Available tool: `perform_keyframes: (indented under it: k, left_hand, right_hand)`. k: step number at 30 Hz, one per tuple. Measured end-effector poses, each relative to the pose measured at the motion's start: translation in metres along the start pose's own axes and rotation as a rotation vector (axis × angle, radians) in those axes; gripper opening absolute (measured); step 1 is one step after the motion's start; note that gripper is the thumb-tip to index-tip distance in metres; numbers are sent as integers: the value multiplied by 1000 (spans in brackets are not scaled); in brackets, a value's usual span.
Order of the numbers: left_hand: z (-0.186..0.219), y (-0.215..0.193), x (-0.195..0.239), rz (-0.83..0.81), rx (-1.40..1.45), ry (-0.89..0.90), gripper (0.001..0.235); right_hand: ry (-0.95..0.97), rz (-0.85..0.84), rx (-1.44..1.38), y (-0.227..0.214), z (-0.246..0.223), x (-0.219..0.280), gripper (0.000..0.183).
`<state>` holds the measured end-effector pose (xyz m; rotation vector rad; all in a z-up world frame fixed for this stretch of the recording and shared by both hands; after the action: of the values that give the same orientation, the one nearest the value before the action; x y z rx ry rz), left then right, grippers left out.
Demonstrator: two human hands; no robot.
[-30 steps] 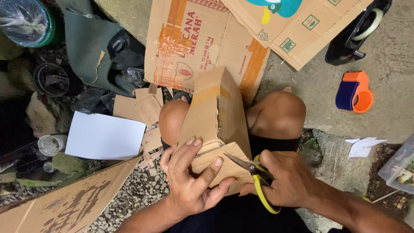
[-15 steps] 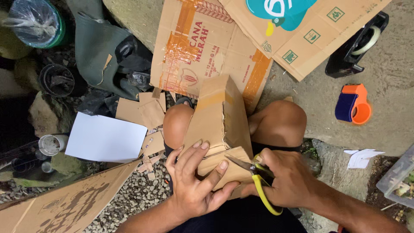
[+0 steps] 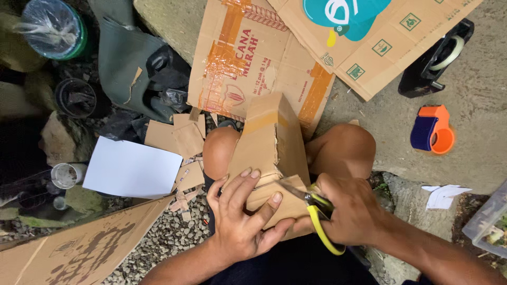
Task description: The person cuts a large cardboard sheet into smaller pieces using scissors, then folds and assembles them into a small rectangular box. They secure the box's seams and flaps using a handheld tape dispenser.
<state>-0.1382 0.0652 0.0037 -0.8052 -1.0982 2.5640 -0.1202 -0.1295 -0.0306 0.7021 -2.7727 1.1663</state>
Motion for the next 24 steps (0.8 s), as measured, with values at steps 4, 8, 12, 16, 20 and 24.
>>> perform_keyframes:
  k: [4,8,12,16,20,24]
  left_hand:
    - [-1,-1,-2,6,6,1,61]
    - [1,0,-3,-4,-1,19,63]
    - [3,0,0,2,-5,27,60]
    - [1,-1,-3,23,6,4,56]
    - [0,-5,-16,26,25,-18,56]
    - [-4,-9,-42,3,22,-49,60]
  right_hand:
    - [-18,7,-185,-3,-3,-4,66]
    - [-53,8,-69,-12,-7,-9,75]
    - [-150,59,-32,-12,-11,-9,84]
    - [-63,44,-58,2,7,-7,70]
    - [187,-157,-130,29,58,0,56]
    - [140,130,-1018,20,117,-5,64]
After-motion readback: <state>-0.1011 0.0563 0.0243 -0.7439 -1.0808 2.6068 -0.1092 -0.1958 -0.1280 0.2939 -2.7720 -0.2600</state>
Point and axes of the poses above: each hand's wrist, its own x-axis away from the middle knuckle, its own y-axis out of the palm, z = x × y, the point moved 7 cm from there along -x, towards the middle knuckle, and after that the axes turned 1 degree about z, right-handed, at the moved point
